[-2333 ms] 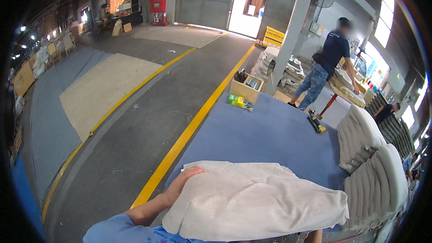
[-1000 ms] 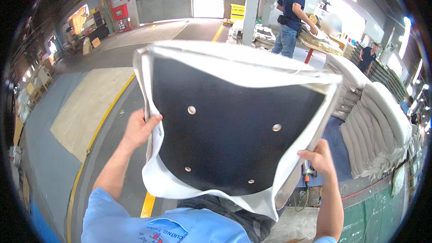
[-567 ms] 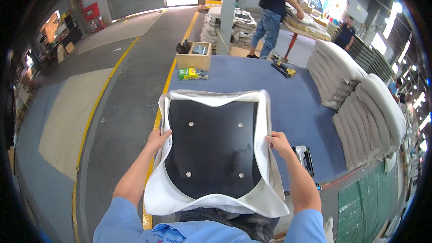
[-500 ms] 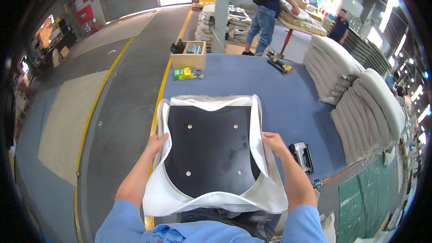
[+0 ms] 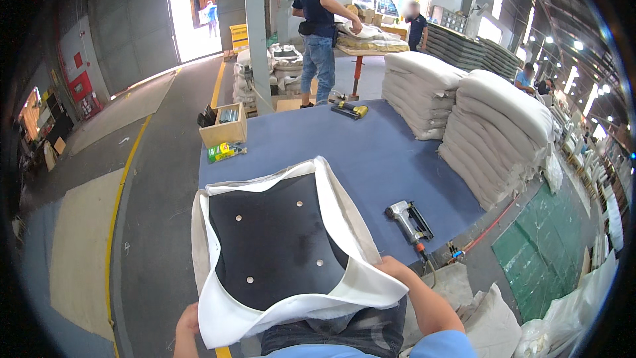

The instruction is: The person wraps a white fabric cover around a black cushion base, folds the edges, and secures them with a staple gun. The person repeatedly flips and adjusts the cushion, then stacks the finished unit with others on the table.

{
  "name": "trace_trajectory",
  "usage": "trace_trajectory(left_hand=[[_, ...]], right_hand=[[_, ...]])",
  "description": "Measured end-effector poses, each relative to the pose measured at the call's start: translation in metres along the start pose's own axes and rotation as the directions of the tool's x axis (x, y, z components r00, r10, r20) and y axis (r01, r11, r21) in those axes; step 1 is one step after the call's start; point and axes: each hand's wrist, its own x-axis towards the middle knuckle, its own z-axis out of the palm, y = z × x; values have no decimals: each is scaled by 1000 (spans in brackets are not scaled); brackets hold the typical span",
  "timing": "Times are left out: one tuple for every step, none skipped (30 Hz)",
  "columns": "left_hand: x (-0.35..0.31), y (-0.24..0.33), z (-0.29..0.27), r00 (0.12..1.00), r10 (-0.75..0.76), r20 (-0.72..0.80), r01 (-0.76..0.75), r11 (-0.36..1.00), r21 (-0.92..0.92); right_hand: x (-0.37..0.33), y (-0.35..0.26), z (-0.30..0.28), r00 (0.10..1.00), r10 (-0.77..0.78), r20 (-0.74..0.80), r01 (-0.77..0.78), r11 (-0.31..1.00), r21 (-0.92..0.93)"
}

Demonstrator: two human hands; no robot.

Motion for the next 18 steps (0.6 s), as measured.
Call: trace_trajectory(left_hand=[[-5,-10,-1,1000,-23,6,23,1000,-3],[-11,-18,-1,999,-51,2,51,999,-7],[-15,-29,0,998,-60,23,62,995,-80],[-18,-40,2,996,-68,48,75,985,-153],[-16,-45,13,992,-71,103,91,976,-200],[-25,-54,5,995,-76,72,91,968,-233],[-32,-62,-3,996,-81,44,90,960,-267],[-38,-66,-5,996,-87,30,92,954,-286],[-44,-69,-4,998,-61,-34,51,968,-244],[-46,-71,0,996,-36,-77,19,979,-204],[-48,-72,3,993,-8,-121,-12,987,-163],[-50,-70,6,990,48,-130,-64,990,-123],[-52,-68,9,985,104,-139,-117,990,-83],[-55,-66,12,976,161,-147,-169,985,-42],[-58,-65,12,974,182,-133,-191,980,-57],[-60,-62,11,972,202,-120,-212,975,-72],[-61,-60,12,969,223,-106,-232,969,-88],[-58,-60,18,966,216,-141,-238,958,-159]], right_hand=[[-7,19,-5,999,18,42,-22,994,103],[-11,38,-8,995,32,95,-51,978,203],[-16,52,-6,987,36,154,-81,952,295],[-22,67,1,990,14,138,-72,899,431],[-40,95,5,996,-5,88,-47,815,578],[-37,88,19,994,-37,101,-44,721,691],[-40,83,31,986,-123,108,41,823,566],[-47,75,38,986,-99,135,7,831,556],[-55,68,42,985,-70,157,-27,839,544],[-61,69,40,986,-32,161,-58,848,527],[-66,70,42,997,-64,43,29,821,570],[-69,75,46,993,-90,-79,120,791,600],[-70,79,47,974,-111,-199,212,757,618],[-72,83,42,965,-121,-234,240,770,591],[-74,85,37,955,-136,-263,267,779,568],[-75,86,35,945,-150,-291,292,787,544],[-73,85,37,943,-146,-300,302,758,579],[-70,88,40,939,-138,-315,312,729,609]])
